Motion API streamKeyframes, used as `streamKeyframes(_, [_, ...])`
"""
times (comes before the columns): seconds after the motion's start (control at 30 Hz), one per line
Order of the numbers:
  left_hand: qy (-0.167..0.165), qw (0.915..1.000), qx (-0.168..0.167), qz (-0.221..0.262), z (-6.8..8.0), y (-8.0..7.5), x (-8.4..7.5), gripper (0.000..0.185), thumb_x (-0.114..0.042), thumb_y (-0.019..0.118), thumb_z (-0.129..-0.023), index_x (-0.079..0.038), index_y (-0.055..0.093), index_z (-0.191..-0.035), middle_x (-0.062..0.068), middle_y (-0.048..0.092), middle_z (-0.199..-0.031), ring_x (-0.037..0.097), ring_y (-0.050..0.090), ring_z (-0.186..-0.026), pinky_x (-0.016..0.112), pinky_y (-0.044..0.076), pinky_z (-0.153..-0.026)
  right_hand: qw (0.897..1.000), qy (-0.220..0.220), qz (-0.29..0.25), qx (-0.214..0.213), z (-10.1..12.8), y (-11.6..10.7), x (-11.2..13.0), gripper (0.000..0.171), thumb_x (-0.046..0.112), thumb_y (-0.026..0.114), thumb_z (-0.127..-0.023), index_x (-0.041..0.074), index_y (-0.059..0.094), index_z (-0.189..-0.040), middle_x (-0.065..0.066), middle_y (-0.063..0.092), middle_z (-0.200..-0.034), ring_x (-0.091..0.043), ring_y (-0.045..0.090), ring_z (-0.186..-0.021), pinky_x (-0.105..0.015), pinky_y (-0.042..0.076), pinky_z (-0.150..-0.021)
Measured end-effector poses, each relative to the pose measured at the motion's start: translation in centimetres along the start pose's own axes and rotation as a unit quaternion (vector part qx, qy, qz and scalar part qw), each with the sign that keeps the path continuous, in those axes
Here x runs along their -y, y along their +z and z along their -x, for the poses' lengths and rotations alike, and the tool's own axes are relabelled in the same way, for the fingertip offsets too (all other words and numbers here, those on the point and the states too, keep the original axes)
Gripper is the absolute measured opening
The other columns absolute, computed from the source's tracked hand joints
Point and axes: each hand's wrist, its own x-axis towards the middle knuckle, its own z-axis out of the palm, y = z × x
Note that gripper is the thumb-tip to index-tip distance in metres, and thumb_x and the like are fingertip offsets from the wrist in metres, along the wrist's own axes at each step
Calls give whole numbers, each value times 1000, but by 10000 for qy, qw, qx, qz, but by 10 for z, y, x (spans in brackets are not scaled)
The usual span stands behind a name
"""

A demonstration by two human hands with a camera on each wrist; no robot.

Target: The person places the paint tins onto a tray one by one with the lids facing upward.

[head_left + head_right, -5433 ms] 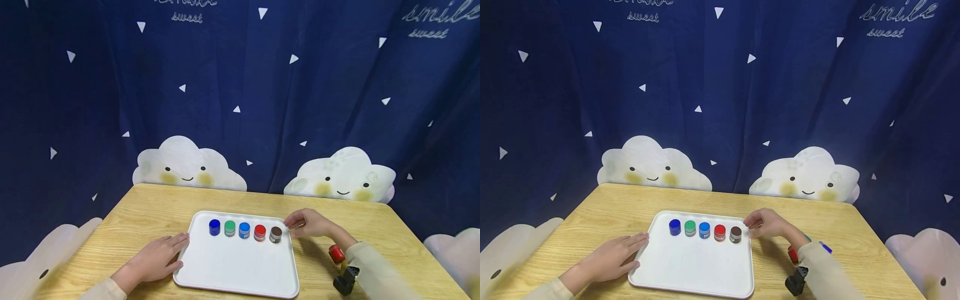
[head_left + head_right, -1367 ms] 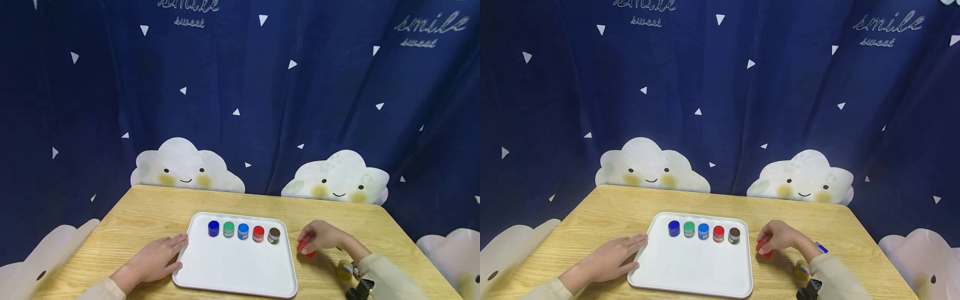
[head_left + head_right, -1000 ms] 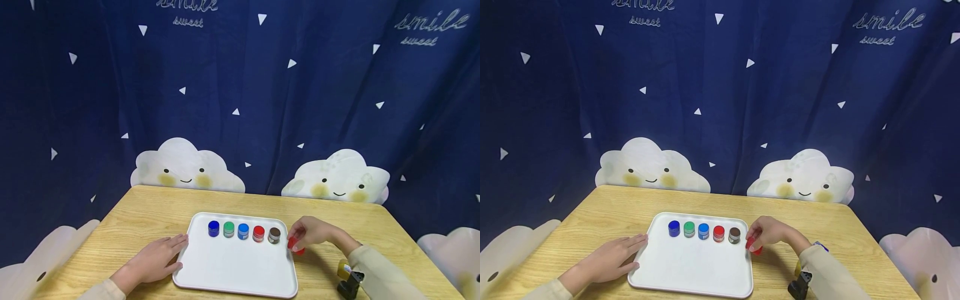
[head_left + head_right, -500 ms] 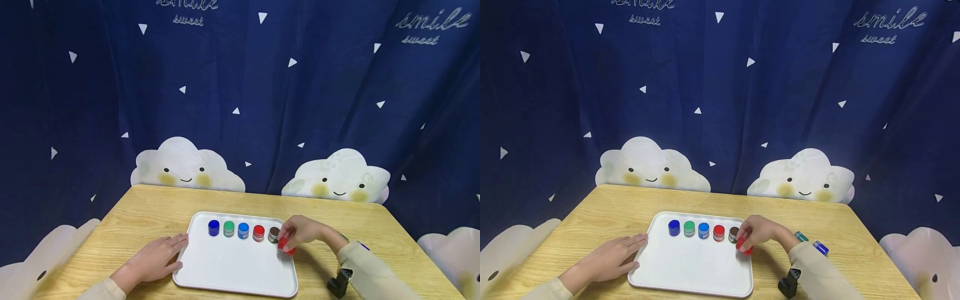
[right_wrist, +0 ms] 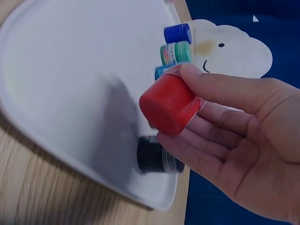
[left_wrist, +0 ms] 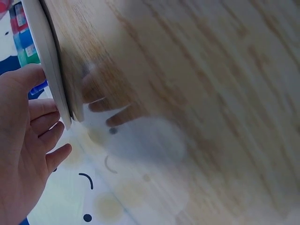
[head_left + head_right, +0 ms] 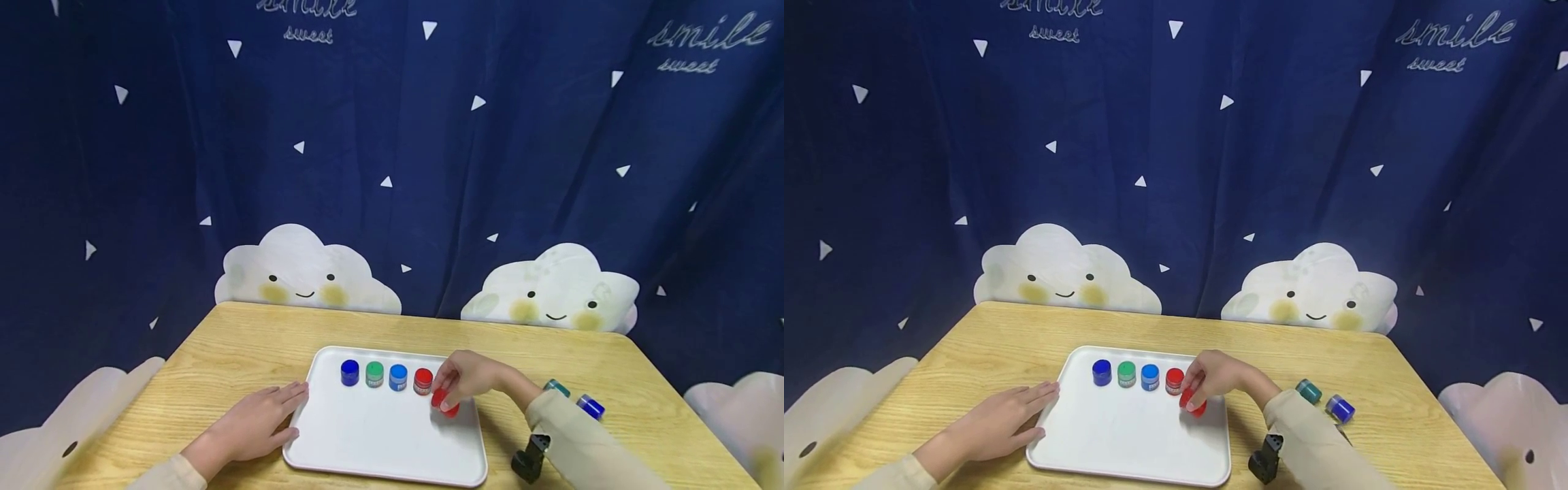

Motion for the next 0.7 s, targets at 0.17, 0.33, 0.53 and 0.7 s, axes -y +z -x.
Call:
streamKeyframes(0.17, [30, 10000, -42, -36, 1, 0, 0, 58, -38, 60, -91, -2, 53, -136, 14, 55, -140, 27, 56, -126, 47, 50, -101, 9998, -12, -182, 31, -8, 6, 9, 23, 5, 81, -72, 4, 73, -93, -4, 71, -82, -10, 58, -73, -19, 51, -65])
streamKeyframes(0.33, [41, 10000, -32, -46, 1, 2, 1, 58, -38, 60, -91, -2, 52, -137, 13, 54, -141, 26, 54, -128, 46, 49, -102, 9994, -225, -230, 143, -18, 11, 16, 23, 5, 82, -71, 4, 72, -92, -5, 72, -83, -10, 59, -74, -17, 51, -66])
streamKeyframes(0.53, [34, 10000, -53, -10, 1, 1, 1, 58, -36, 61, -91, -1, 52, -137, 14, 55, -140, 27, 55, -127, 47, 49, -101, 9967, -650, -280, 409, -32, 20, 24, 25, 5, 80, -74, 2, 70, -96, -9, 74, -89, -6, 63, -77, -14, 54, -70])
streamKeyframes(0.7, [-32, 10000, 17, 71, 1, 0, 1, 58, -35, 60, -91, -2, 51, -137, 15, 54, -141, 28, 56, -127, 47, 49, -101, 9942, -945, -197, 482, -44, 29, 31, 27, 5, 80, -75, 1, 70, -100, -11, 74, -91, -2, 63, -77, -14, 54, -71])
